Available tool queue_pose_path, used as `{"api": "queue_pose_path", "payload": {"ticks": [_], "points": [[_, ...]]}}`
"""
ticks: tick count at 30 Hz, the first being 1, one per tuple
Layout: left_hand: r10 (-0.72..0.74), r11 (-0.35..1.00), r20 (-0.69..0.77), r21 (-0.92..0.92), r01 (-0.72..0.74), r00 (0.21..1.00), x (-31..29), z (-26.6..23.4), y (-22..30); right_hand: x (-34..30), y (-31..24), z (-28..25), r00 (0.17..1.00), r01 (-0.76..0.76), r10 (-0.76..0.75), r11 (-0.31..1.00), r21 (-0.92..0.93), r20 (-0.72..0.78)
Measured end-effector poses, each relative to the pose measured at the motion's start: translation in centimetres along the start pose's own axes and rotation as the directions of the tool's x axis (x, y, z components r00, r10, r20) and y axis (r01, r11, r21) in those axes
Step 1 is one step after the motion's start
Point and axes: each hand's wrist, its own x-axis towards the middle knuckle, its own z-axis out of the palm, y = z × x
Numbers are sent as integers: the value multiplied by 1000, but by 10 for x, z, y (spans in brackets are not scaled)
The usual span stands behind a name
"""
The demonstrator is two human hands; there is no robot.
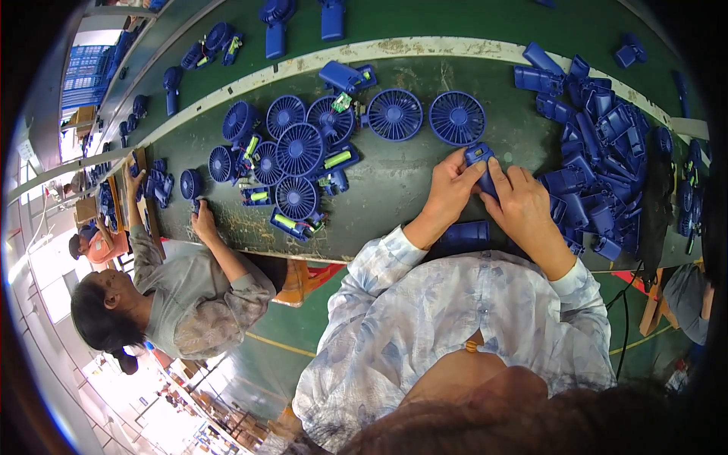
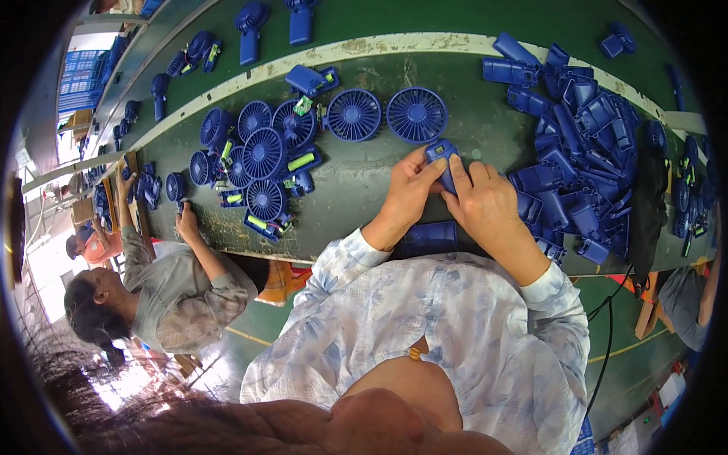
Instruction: The person assembles a handheld fan by joining a fan head to a handle, fitting the circuit board and wires inside, and snapping on a back cover. They then place the assembled fan on the conveyor belt and repeat the process with new components.
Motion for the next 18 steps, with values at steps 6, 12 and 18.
{"api": "queue_pose_path", "payload": {"ticks": [6,12,18], "points": [[70,969,281,208,-131,957,-17,-23,7,36,56,-27,912,-295,-3,689,662,409],[144,986,343,32,-165,928,-21,-26,4,44,38,-34,923,-3,-269,709,705,274],[10,998,229,57,-24,973,-15,-12,22,46,48,-10,944,-165,-138,589,791,299]]}}
